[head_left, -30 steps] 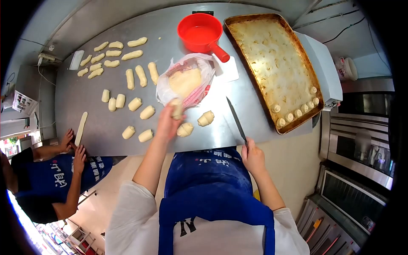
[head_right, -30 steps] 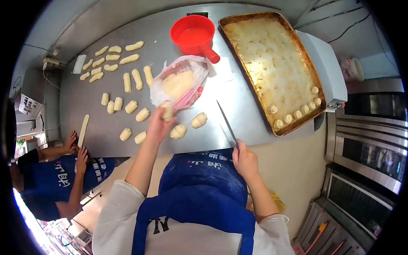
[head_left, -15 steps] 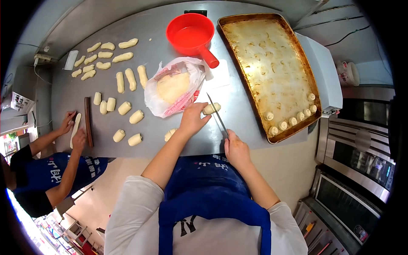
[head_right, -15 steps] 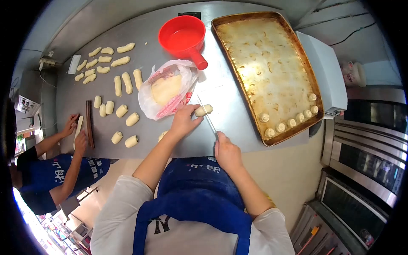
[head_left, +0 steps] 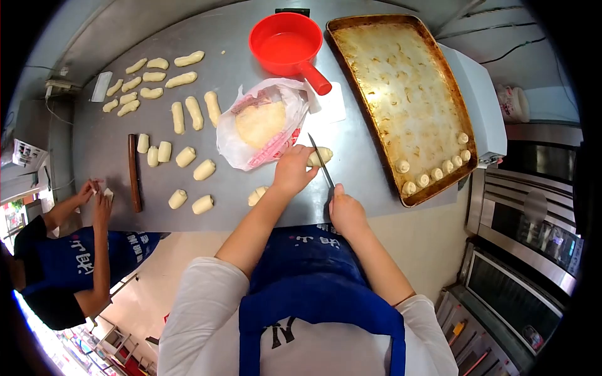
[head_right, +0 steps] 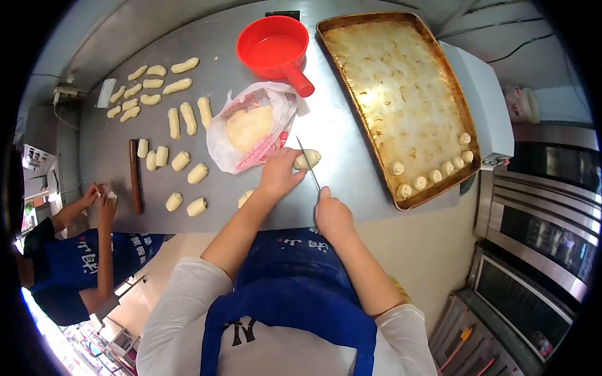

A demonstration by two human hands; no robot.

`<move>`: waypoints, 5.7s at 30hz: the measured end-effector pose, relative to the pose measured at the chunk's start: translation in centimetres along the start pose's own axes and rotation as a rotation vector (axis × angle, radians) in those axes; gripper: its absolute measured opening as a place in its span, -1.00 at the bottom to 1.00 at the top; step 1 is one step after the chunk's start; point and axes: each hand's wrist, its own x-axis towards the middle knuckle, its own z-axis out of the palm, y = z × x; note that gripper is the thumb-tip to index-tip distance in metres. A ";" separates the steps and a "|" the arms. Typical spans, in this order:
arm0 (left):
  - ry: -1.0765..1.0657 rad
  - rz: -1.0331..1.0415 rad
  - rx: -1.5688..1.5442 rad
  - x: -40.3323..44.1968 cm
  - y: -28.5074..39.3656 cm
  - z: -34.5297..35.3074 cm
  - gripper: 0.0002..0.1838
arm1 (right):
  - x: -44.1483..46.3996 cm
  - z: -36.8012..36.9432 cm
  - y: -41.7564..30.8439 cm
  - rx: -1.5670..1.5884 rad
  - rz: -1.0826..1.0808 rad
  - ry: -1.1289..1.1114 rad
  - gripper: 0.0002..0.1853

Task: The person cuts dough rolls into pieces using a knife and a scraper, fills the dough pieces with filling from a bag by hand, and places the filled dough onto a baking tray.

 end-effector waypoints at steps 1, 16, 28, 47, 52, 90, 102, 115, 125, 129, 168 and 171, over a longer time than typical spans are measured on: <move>0.000 0.018 0.032 -0.1 -0.1 0.0 -0.59 | 0.2 1.0 0.2 -0.008 0.003 0.020 -0.80; 0.222 -0.198 0.291 -17.6 -10.5 -17.2 -0.43 | -1.8 -1.2 -1.0 0.126 -0.076 0.265 -0.65; -0.161 -0.527 0.155 -18.6 -12.3 -21.2 -0.56 | -3.6 1.8 -11.0 0.145 -0.547 0.204 -0.65; 0.548 -0.416 0.050 -23.4 -13.5 -13.4 -0.43 | -3.1 8.9 -17.6 -0.135 -0.743 -0.032 -0.65; 0.583 -0.382 0.044 -23.3 -13.9 -13.3 -0.54 | -3.2 9.2 -18.4 -0.164 -0.694 -0.053 -0.71; 0.274 -0.547 0.124 -24.2 -19.3 -22.0 -0.42 | -3.5 8.9 -22.9 0.025 -0.738 -0.071 -0.69; 0.673 -0.561 0.095 -28.1 -18.6 -18.6 -0.46 | -2.3 13.1 -26.8 -0.275 -0.821 -0.175 -0.73; 0.687 -0.514 0.137 -27.5 -18.8 -18.7 -0.55 | -0.9 15.3 -27.2 -0.353 -0.672 -0.342 -0.79; 0.705 -0.517 0.072 -28.4 -19.4 -16.2 -0.33 | -2.4 8.1 -22.2 0.032 -0.702 0.004 -0.56; 0.717 -0.262 0.310 -26.2 -16.8 -17.7 -0.30 | -2.9 3.8 -10.6 0.081 -0.283 0.297 -0.48; 0.304 -0.315 -0.733 -4.2 5.5 -3.6 -0.46 | 6.9 -11.3 -2.9 0.448 -0.580 0.091 -0.56; 0.276 -0.485 -1.296 -4.9 4.8 -5.0 -0.44 | 7.1 -11.2 -4.8 0.814 -0.498 -0.069 -0.58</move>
